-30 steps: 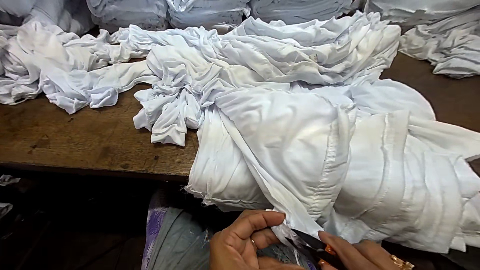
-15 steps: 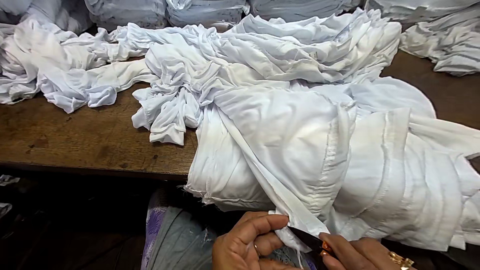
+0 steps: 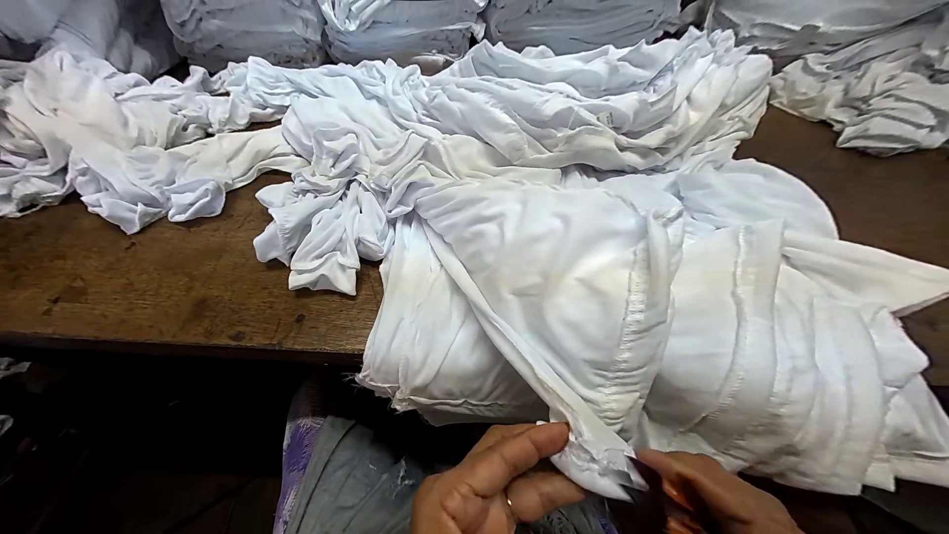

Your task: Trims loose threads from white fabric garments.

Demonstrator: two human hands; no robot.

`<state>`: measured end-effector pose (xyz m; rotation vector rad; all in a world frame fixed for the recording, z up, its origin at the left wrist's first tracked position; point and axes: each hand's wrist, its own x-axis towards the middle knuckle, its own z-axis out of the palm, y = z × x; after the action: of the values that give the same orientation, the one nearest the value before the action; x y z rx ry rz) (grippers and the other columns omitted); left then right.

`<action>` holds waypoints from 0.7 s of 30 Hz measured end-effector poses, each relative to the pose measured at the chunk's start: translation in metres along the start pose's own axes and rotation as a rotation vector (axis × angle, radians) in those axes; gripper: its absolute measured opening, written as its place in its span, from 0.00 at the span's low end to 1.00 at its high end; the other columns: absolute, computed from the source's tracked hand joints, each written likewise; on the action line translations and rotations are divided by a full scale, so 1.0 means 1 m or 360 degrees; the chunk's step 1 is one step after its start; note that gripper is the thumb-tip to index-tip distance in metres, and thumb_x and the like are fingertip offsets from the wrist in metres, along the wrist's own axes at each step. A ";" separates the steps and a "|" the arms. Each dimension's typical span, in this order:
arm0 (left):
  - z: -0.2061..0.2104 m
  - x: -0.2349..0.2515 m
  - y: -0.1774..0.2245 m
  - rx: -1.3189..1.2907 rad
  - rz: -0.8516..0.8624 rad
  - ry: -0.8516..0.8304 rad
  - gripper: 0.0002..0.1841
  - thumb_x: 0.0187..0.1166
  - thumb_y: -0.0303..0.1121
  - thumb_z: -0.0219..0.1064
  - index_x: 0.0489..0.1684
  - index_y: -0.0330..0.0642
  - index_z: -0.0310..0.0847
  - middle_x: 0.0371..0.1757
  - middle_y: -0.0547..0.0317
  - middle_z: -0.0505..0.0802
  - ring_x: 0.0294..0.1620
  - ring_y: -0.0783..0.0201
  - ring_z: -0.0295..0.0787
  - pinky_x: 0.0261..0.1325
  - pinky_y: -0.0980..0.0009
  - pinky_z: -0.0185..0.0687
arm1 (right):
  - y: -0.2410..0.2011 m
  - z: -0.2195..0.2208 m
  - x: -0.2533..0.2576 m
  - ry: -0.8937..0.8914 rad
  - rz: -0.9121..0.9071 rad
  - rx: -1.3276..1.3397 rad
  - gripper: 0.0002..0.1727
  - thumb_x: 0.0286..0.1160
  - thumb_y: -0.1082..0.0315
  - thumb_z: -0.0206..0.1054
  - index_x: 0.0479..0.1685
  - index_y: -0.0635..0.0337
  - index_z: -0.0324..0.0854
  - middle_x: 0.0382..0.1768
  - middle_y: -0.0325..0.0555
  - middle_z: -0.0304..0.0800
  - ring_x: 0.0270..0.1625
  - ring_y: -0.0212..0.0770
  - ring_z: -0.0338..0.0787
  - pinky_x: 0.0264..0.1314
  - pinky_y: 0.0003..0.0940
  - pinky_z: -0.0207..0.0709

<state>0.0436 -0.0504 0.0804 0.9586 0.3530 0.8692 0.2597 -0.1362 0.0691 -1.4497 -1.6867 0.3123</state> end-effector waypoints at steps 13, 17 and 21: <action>-0.011 0.068 -0.025 0.1435 0.1079 0.0159 0.03 0.70 0.27 0.76 0.35 0.39 0.91 0.47 0.53 0.91 0.49 0.65 0.89 0.51 0.71 0.90 | 0.000 -0.017 0.052 -0.0064 -0.0035 0.0320 0.11 0.83 0.68 0.64 0.41 0.70 0.83 0.32 0.50 0.84 0.36 0.33 0.83 0.39 0.24 0.76; -0.006 0.075 -0.020 0.0833 0.0951 0.0022 0.05 0.73 0.20 0.74 0.42 0.32 0.87 0.49 0.45 0.95 0.52 0.57 0.95 0.56 0.63 0.94 | -0.002 -0.027 0.059 -0.0012 0.0080 0.0482 0.10 0.85 0.68 0.63 0.40 0.68 0.82 0.31 0.44 0.82 0.31 0.26 0.79 0.33 0.19 0.73; -0.011 0.077 -0.008 0.0571 0.0615 -0.0090 0.25 0.77 0.21 0.71 0.76 0.34 0.77 0.44 0.48 0.96 0.42 0.63 0.95 0.52 0.67 0.92 | 0.001 -0.033 0.062 0.0109 0.0181 0.0400 0.11 0.89 0.66 0.60 0.40 0.65 0.81 0.29 0.39 0.81 0.28 0.22 0.77 0.29 0.18 0.71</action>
<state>0.0887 0.0137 0.0758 1.4114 0.2836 1.1493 0.2876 -0.0910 0.1153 -1.3541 -1.4559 0.5123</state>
